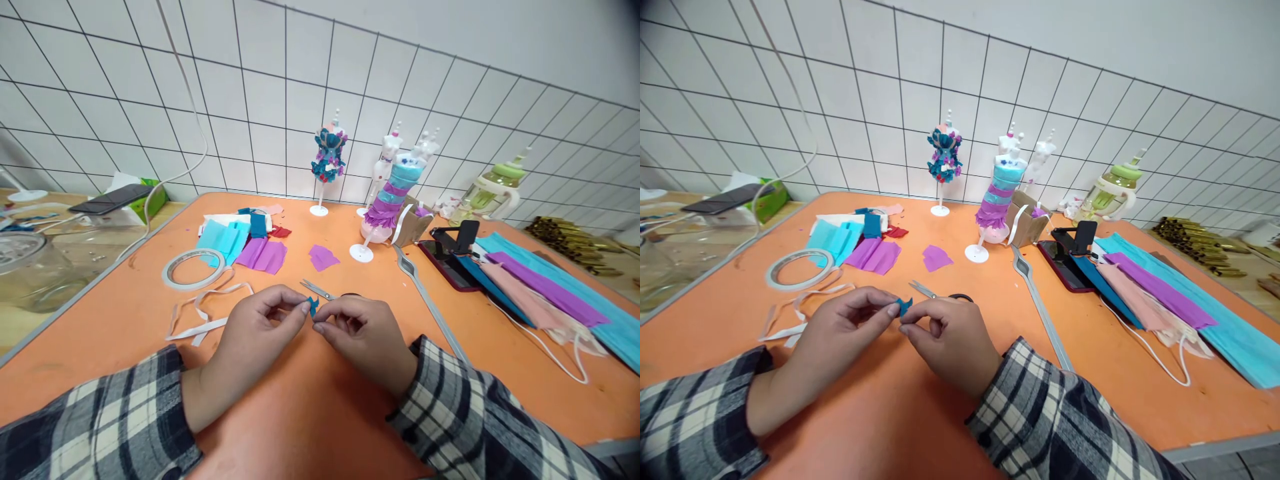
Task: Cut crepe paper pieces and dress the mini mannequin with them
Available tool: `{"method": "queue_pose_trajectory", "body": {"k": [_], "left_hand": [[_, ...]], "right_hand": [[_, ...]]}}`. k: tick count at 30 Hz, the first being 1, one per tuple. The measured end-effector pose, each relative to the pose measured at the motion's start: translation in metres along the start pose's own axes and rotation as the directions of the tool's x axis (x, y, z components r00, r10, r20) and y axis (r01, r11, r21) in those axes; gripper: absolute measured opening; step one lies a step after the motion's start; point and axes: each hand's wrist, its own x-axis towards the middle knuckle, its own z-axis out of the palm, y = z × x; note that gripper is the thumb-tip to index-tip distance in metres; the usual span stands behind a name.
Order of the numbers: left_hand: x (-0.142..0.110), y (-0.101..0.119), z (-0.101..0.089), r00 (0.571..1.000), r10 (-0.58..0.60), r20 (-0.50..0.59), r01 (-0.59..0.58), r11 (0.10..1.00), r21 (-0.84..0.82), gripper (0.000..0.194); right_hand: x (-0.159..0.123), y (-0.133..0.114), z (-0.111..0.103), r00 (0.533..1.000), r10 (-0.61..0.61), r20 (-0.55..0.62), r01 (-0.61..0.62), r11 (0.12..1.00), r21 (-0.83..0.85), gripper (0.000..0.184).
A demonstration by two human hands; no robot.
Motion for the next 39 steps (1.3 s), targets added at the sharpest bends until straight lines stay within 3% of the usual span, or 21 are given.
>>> {"method": "queue_pose_trajectory", "body": {"k": [2, 4, 7, 11, 14, 17, 20, 23, 29, 34, 39], "left_hand": [[0.0, 0.0, -0.001, 0.998, 0.002, -0.061, -0.001, 1.0, 0.015, 0.01], [0.001, 0.0, -0.002, 0.997, -0.005, -0.074, 0.005, 1.0, -0.003, 0.011], [0.002, -0.001, -0.002, 0.999, -0.048, -0.023, 0.047, 0.997, -0.064, 0.014], [0.004, -0.002, 0.001, 0.995, -0.089, 0.053, 0.094, 0.99, -0.109, 0.016], [0.002, -0.002, 0.003, 0.993, -0.052, 0.105, 0.062, 0.994, -0.092, 0.014], [0.0, 0.0, 0.004, 0.993, 0.0, 0.122, 0.005, 0.999, -0.039, 0.01], [-0.002, 0.003, 0.002, 0.998, 0.018, 0.056, -0.017, 1.0, -0.012, 0.01], [-0.001, 0.004, 0.001, 1.0, 0.009, 0.002, -0.009, 1.0, -0.022, 0.012], [0.001, 0.002, 0.001, 1.0, -0.014, 0.006, 0.014, 0.998, -0.068, 0.014], [0.0, 0.003, 0.001, 0.999, -0.014, 0.032, 0.015, 0.999, -0.047, 0.014], [0.001, 0.001, 0.003, 0.995, -0.008, 0.1, 0.013, 0.999, -0.041, 0.012]], "right_hand": [[0.0, 0.002, 0.001, 0.997, 0.073, -0.024, -0.072, 0.997, 0.04, 0.004], [0.002, 0.003, 0.0, 0.996, 0.049, -0.073, -0.048, 0.999, 0.023, 0.003], [0.005, 0.002, -0.005, 0.987, -0.096, -0.126, 0.087, 0.993, -0.078, 0.005], [0.005, -0.005, -0.012, 0.924, -0.382, -0.017, 0.36, 0.885, -0.295, 0.011], [0.003, -0.009, -0.012, 0.884, -0.467, 0.025, 0.437, 0.806, -0.4, 0.014], [0.002, -0.007, -0.009, 0.916, -0.401, -0.024, 0.37, 0.867, -0.333, 0.01], [0.004, -0.001, -0.007, 0.963, -0.263, -0.059, 0.245, 0.945, -0.215, 0.009], [0.006, 0.003, -0.009, 0.978, -0.188, -0.086, 0.167, 0.964, -0.208, 0.006], [0.006, 0.003, -0.011, 0.981, -0.182, -0.065, 0.159, 0.95, -0.268, 0.011], [0.005, 0.003, -0.009, 0.983, -0.185, -0.011, 0.177, 0.955, -0.239, 0.015], [0.007, 0.004, -0.009, 0.988, -0.146, -0.048, 0.136, 0.975, -0.178, 0.021]]}}
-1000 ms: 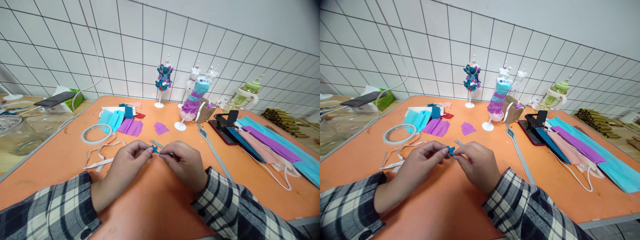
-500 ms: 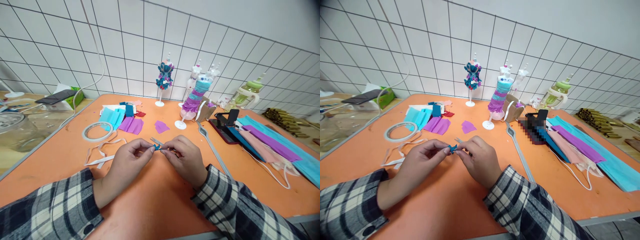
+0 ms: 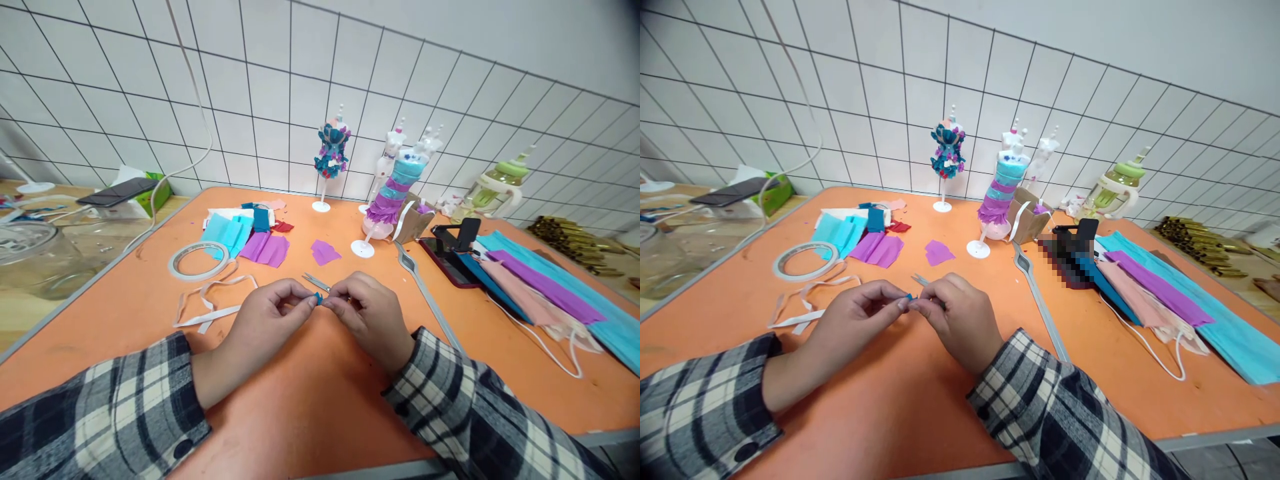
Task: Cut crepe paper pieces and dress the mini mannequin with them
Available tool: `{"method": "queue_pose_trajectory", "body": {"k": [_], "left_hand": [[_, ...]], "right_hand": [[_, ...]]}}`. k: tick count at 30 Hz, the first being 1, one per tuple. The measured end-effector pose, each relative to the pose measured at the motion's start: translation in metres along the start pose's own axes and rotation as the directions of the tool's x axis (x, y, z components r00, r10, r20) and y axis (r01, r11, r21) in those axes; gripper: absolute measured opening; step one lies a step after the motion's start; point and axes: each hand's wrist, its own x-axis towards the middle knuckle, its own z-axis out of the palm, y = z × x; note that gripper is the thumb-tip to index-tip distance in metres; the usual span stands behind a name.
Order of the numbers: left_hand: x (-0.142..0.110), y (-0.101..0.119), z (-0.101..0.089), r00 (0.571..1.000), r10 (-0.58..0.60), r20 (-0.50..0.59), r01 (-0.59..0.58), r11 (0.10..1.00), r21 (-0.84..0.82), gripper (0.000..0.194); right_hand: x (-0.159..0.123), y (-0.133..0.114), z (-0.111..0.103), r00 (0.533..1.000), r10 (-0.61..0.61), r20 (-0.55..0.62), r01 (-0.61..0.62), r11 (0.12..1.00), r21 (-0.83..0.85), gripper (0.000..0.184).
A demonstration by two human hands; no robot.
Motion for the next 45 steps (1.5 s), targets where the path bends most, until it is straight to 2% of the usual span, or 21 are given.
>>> {"method": "queue_pose_trajectory", "body": {"k": [8, 13, 19, 22, 27, 29, 32, 33, 34, 36, 38, 40, 42, 45], "left_hand": [[-0.002, -0.004, 0.001, 0.994, 0.009, 0.108, -0.001, 0.998, -0.068, 0.013], [0.0, -0.007, 0.0, 0.984, -0.01, 0.18, 0.037, 0.989, -0.146, 0.013], [0.002, -0.007, 0.0, 0.978, -0.076, 0.192, 0.113, 0.976, -0.187, 0.015], [0.002, -0.008, 0.0, 0.979, -0.089, 0.184, 0.126, 0.971, -0.201, 0.017], [0.003, -0.009, 0.0, 0.981, -0.106, 0.161, 0.137, 0.971, -0.198, 0.015], [0.004, -0.01, -0.001, 0.984, -0.116, 0.138, 0.142, 0.97, -0.198, 0.014], [0.005, -0.01, -0.002, 0.99, -0.122, 0.065, 0.132, 0.973, -0.191, 0.014], [0.006, -0.01, -0.003, 0.991, -0.122, 0.052, 0.129, 0.975, -0.182, 0.014], [0.006, -0.01, -0.003, 0.991, -0.121, 0.054, 0.128, 0.977, -0.172, 0.015], [0.007, -0.01, -0.004, 0.99, -0.115, 0.085, 0.127, 0.98, -0.152, 0.016], [0.006, -0.011, -0.004, 0.989, -0.097, 0.115, 0.113, 0.984, -0.138, 0.016], [0.006, -0.012, -0.004, 0.989, -0.074, 0.127, 0.09, 0.989, -0.121, 0.016], [0.004, -0.014, -0.005, 0.99, -0.061, 0.126, 0.074, 0.993, -0.097, 0.017], [0.004, -0.015, -0.005, 0.992, -0.051, 0.112, 0.062, 0.993, -0.097, 0.02]], "right_hand": [[-0.001, 0.001, 0.004, 0.999, 0.036, 0.004, -0.037, 0.99, 0.138, 0.022], [0.002, 0.004, 0.003, 0.988, 0.154, 0.014, -0.154, 0.971, 0.182, 0.019], [0.002, 0.005, 0.003, 0.98, 0.195, 0.04, -0.199, 0.96, 0.198, 0.018], [0.001, 0.004, 0.005, 0.98, 0.196, 0.045, -0.201, 0.957, 0.209, 0.017], [0.0, 0.005, 0.005, 0.963, 0.263, 0.056, -0.268, 0.919, 0.289, 0.02], [0.0, 0.004, 0.002, 0.974, 0.209, 0.092, -0.228, 0.915, 0.332, 0.018], [-0.001, 0.002, -0.005, 0.976, -0.036, 0.214, -0.059, 0.905, 0.422, 0.017], [-0.001, 0.001, -0.006, 0.97, -0.078, 0.23, -0.03, 0.9, 0.436, 0.02], [-0.001, 0.0, -0.006, 0.975, -0.062, 0.216, -0.038, 0.903, 0.429, 0.023], [-0.001, 0.0, -0.006, 0.985, 0.104, 0.134, -0.149, 0.91, 0.388, 0.023], [0.001, 0.002, -0.002, 0.96, 0.26, 0.102, -0.279, 0.892, 0.357, 0.016], [0.002, 0.005, 0.002, 0.941, 0.285, 0.183, -0.331, 0.887, 0.322, 0.022], [0.003, 0.009, 0.006, 0.928, 0.282, 0.245, -0.345, 0.899, 0.271, 0.016], [0.002, 0.011, 0.01, 0.921, 0.307, 0.241, -0.367, 0.891, 0.266, 0.008]]}}
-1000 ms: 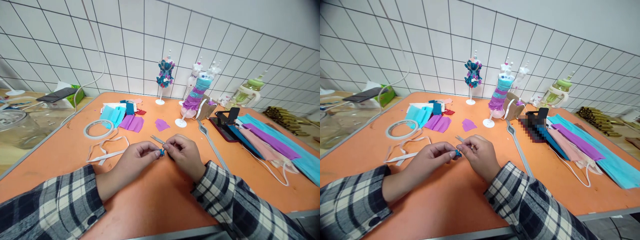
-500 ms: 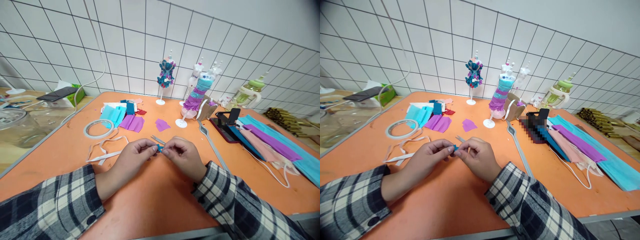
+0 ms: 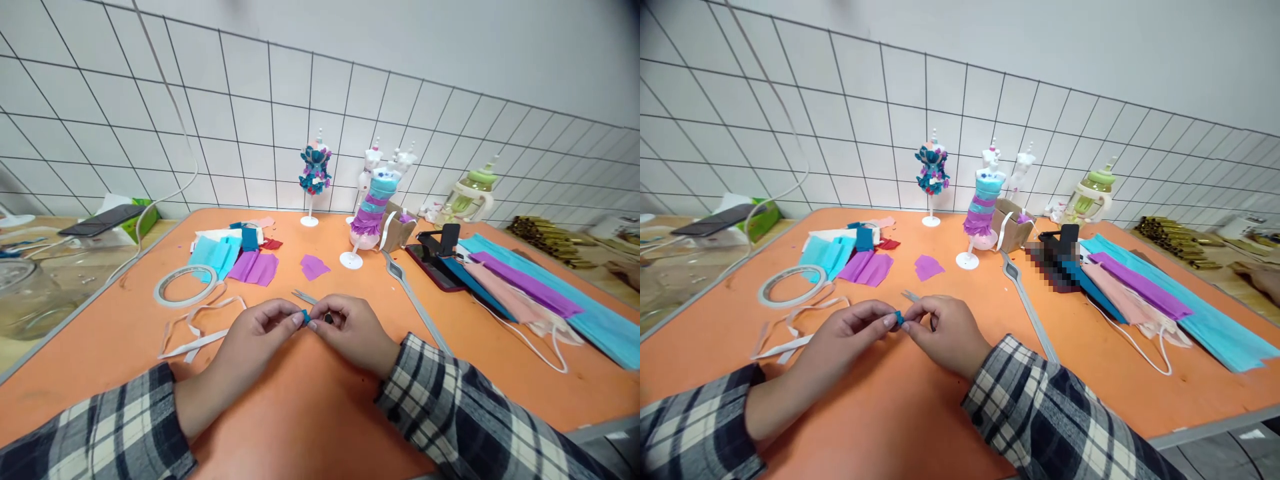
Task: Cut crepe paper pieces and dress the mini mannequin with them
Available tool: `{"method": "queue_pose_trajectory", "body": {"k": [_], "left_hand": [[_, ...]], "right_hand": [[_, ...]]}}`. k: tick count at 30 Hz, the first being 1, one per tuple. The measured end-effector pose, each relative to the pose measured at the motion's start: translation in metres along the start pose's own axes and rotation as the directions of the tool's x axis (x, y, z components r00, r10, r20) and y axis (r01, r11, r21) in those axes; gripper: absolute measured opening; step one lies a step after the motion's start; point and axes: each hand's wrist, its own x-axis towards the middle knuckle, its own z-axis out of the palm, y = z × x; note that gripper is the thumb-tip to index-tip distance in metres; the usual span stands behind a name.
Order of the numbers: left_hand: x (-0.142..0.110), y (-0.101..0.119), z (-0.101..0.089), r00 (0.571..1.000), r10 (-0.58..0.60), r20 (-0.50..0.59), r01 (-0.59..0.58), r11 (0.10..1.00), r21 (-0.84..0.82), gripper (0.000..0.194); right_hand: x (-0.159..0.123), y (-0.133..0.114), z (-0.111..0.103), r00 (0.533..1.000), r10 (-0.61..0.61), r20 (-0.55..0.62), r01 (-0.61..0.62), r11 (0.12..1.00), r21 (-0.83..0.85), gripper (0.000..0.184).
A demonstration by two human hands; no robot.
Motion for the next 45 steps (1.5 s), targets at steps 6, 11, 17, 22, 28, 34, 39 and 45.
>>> {"method": "queue_pose_trajectory", "body": {"k": [6, 11, 17, 22, 28, 34, 39, 45], "left_hand": [[0.002, 0.001, 0.005, 0.997, 0.01, 0.071, -0.009, 1.0, -0.019, 0.033], [0.004, 0.0, 0.005, 0.998, -0.04, 0.057, 0.04, 0.999, -0.005, 0.02], [0.006, 0.002, -0.002, 0.999, -0.046, -0.026, 0.048, 0.997, 0.064, 0.02], [0.004, 0.004, 0.0, 0.999, 0.01, -0.037, -0.008, 0.999, 0.044, 0.025], [0.005, 0.006, -0.002, 0.997, -0.043, -0.068, 0.051, 0.991, 0.124, 0.017], [0.004, 0.001, -0.002, 0.996, -0.093, -0.009, 0.094, 0.995, 0.047, 0.018], [0.005, -0.001, -0.001, 0.996, -0.089, -0.006, 0.089, 0.992, 0.093, 0.021], [0.007, 0.001, 0.0, 0.994, -0.108, 0.006, 0.107, 0.991, 0.082, 0.021]], "right_hand": [[-0.001, 0.001, 0.004, 0.999, 0.008, -0.042, -0.004, 0.995, 0.096, 0.012], [0.0, 0.007, 0.006, 0.999, 0.025, -0.041, -0.016, 0.977, 0.211, 0.015], [0.001, 0.013, 0.007, 0.993, 0.115, 0.006, -0.111, 0.947, 0.302, 0.015], [0.001, 0.012, 0.008, 0.992, 0.117, 0.037, -0.123, 0.939, 0.321, 0.018], [0.0, 0.004, 0.003, 0.991, 0.132, 0.015, -0.131, 0.954, 0.269, 0.015], [0.002, 0.003, -0.006, 0.997, 0.05, -0.061, -0.042, 0.99, 0.133, 0.013], [0.003, -0.002, -0.013, 0.998, 0.001, -0.063, 0.0, 1.0, 0.013, 0.019], [0.005, 0.002, -0.014, 0.995, 0.028, -0.091, -0.03, 0.999, -0.021, 0.035]]}}
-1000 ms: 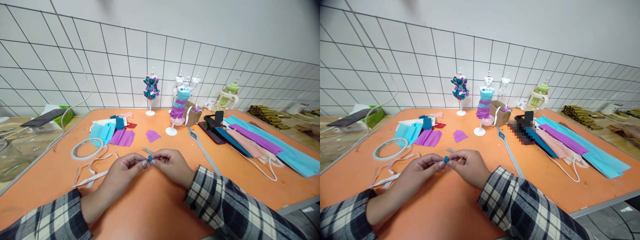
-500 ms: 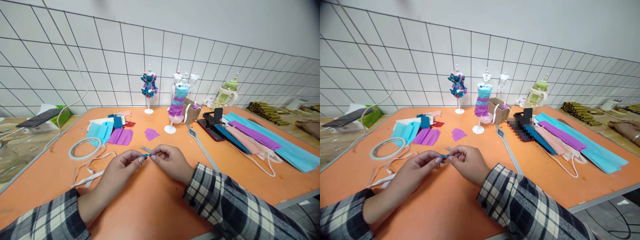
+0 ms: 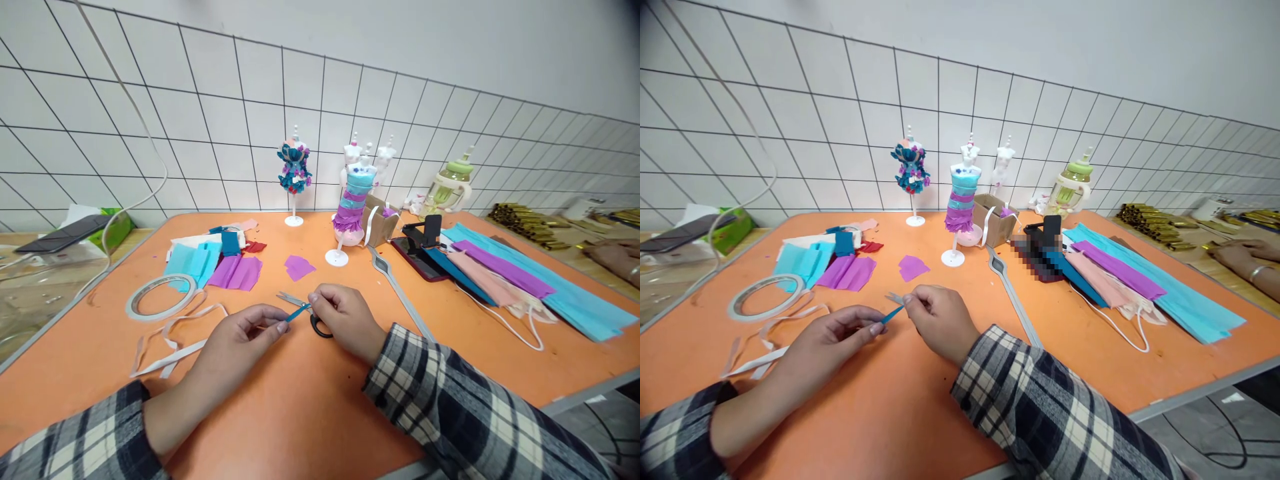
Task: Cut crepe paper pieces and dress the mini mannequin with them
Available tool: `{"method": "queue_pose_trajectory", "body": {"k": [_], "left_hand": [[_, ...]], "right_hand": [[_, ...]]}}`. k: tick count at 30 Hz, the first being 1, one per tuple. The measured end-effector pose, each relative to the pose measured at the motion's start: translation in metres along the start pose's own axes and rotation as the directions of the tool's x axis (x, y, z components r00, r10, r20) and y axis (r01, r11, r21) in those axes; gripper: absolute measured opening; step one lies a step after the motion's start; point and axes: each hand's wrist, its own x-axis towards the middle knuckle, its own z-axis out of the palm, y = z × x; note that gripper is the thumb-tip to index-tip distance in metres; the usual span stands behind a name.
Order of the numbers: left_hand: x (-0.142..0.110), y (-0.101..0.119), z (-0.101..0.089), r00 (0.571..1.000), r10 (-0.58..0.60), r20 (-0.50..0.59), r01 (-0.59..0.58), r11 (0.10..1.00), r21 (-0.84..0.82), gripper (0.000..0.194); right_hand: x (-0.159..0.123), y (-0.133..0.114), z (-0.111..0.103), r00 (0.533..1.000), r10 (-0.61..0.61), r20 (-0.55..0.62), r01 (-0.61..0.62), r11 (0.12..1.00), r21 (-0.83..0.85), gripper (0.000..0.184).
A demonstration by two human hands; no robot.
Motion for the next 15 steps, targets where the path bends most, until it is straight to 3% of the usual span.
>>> {"method": "queue_pose_trajectory", "body": {"k": [6, 15], "left_hand": [[0.0007, -0.0003, 0.002, 0.999, -0.034, 0.03, 0.035, 0.997, -0.064, 0.023], [0.0019, -0.0075, -0.0022, 0.999, -0.025, 0.026, 0.025, 0.999, 0.02, 0.029]], "right_hand": [[0.0022, 0.0047, 0.0015, 0.995, 0.103, 0.001, -0.103, 0.99, 0.101, 0.032], [0.0064, 0.0059, -0.001, 0.993, 0.116, -0.038, -0.109, 0.982, 0.155, 0.036]]}}
